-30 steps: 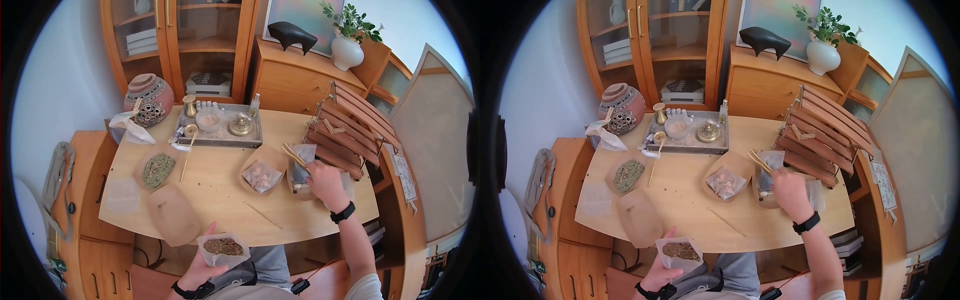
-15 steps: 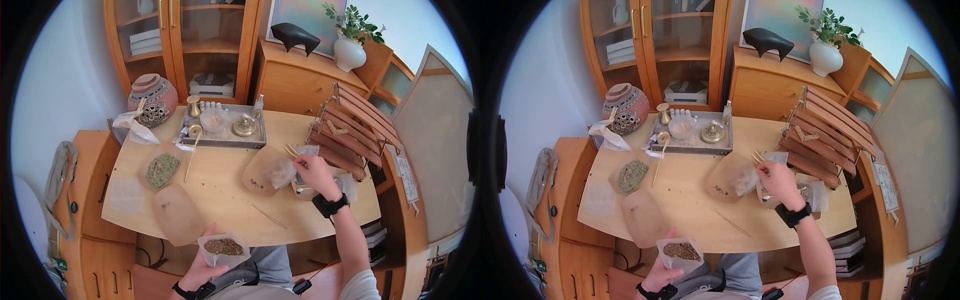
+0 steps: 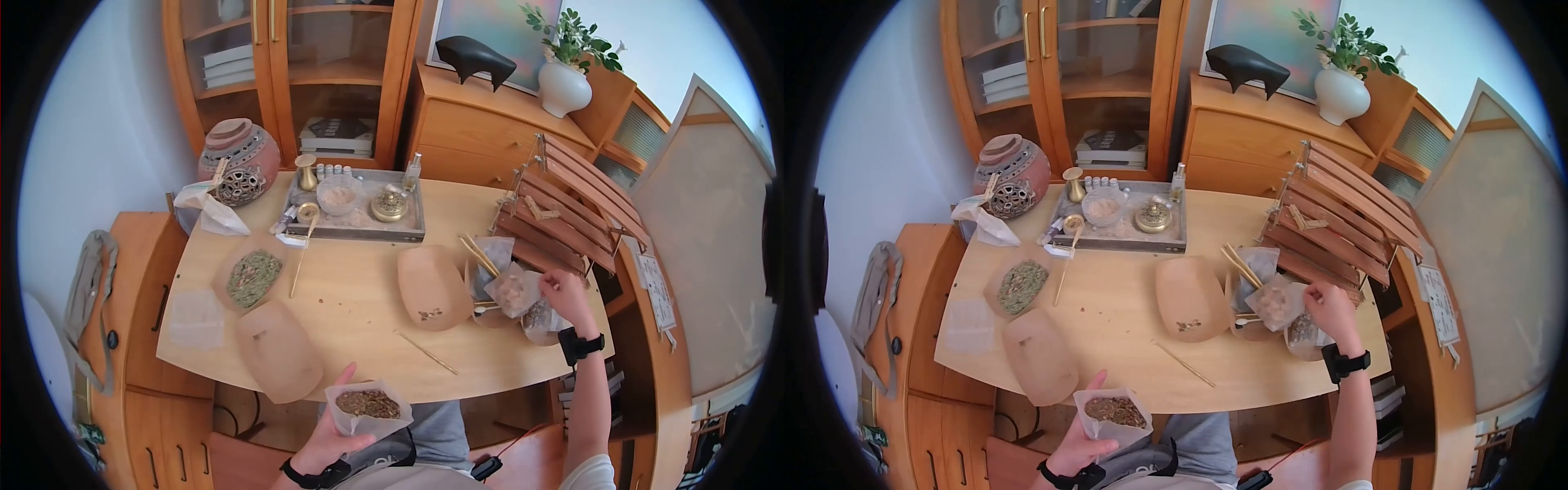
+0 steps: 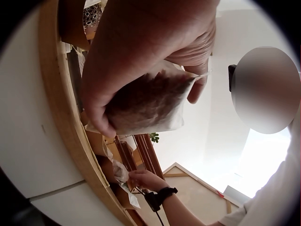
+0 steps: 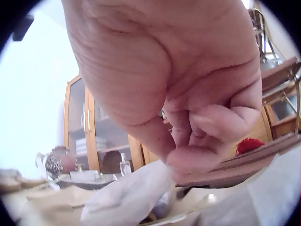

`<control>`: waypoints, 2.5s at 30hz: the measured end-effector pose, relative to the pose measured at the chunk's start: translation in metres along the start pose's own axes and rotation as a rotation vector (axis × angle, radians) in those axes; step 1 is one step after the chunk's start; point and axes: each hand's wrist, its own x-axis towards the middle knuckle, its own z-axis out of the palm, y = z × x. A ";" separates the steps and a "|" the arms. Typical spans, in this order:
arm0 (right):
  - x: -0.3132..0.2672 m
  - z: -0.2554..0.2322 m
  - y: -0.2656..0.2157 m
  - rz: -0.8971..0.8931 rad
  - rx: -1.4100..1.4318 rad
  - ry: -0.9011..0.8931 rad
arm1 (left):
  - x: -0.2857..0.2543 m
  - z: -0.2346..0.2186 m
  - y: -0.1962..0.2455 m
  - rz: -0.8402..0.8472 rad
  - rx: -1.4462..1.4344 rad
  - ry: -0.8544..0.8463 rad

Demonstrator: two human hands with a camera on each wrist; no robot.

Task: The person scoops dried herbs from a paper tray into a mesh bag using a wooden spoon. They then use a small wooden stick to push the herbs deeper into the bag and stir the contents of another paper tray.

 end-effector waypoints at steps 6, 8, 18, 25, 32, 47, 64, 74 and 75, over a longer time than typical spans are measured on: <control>-0.019 0.031 -0.065 -0.255 -0.226 0.282 | 0.001 -0.006 -0.003 0.036 0.036 -0.020; -0.019 0.055 -0.091 -0.279 -0.201 0.120 | 0.002 -0.006 -0.001 0.051 0.034 -0.065; 0.070 0.142 -0.101 -0.193 -0.485 -0.002 | 0.007 0.003 0.009 0.109 0.022 -0.038; 0.049 0.071 -0.143 -0.228 -0.228 0.021 | 0.044 0.015 0.002 0.066 -0.054 -0.025; 0.006 0.024 -0.232 -0.513 -0.249 0.280 | 0.086 0.036 0.001 0.073 0.049 -0.037; -0.046 0.025 -0.267 -1.081 -0.461 0.509 | 0.102 0.038 0.010 0.122 -0.011 0.022; 0.084 0.058 -0.123 -0.200 0.070 -0.072 | 0.065 0.031 -0.015 0.104 0.011 -0.058; 0.084 0.114 -0.123 -0.175 -0.171 -0.176 | -0.042 -0.002 0.017 0.184 0.105 0.037; 0.077 0.116 -0.127 -0.246 -0.244 -0.032 | -0.053 -0.008 0.024 0.171 0.110 0.039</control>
